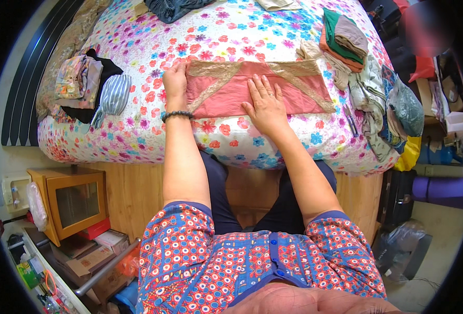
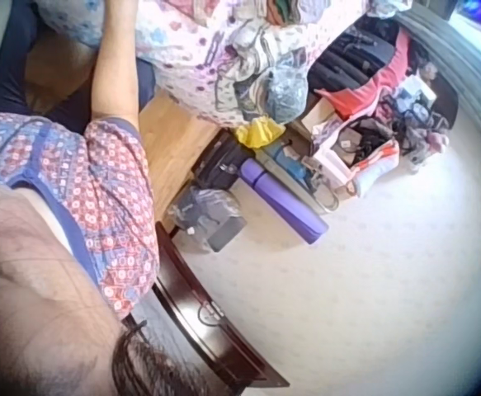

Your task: The person folds a pink patterned cloth and a white towel on a floral bedspread. They then pick up a pair of blue denim shorts, fold them, and place them on the bed.

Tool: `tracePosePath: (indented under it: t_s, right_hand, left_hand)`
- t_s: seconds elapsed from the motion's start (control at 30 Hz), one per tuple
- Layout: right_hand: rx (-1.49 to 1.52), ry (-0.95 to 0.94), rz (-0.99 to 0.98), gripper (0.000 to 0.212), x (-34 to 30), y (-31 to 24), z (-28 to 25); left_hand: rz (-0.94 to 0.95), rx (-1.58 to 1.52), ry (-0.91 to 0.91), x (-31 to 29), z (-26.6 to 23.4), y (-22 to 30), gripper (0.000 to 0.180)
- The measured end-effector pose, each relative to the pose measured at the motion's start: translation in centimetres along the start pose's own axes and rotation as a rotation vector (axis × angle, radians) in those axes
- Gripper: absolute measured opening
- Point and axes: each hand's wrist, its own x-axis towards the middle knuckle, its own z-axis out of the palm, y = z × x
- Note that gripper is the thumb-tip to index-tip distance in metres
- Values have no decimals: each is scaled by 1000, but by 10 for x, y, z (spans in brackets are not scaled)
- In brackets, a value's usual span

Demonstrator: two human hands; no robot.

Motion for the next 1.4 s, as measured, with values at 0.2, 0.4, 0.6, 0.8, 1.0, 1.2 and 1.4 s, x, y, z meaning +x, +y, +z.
tracePosePath:
  t_s: [0.2,0.4,0.6,0.8,1.0,1.2,1.4]
  right_hand:
    - [17,4,-9,62,0,-3,-2]
    - [27,18,0,62,-1,0,0]
    - [278,255,-29,48,4,8,-12]
    - [1478,74,615,33,13,37,-37]
    - [1535,153,448,30,15,45,-8]
    - [908,252,416,33,22,60,-24]
    - [574,254,328,33,11,54,-30]
  left_hand:
    - [-72,136,-38,1,-14,4,31]
    - [4,862,-255,-26,-29,36,35]
    - [-143,171,-443,-34,-15,59,30]
    - [-221,-137,-701,-95,83,91,42]
    - [-47,16,-646,-110,113,62,31]
    - [394,362,-434,-103,97,65,24]
    - [716,619,-453,-122,109,67,32]
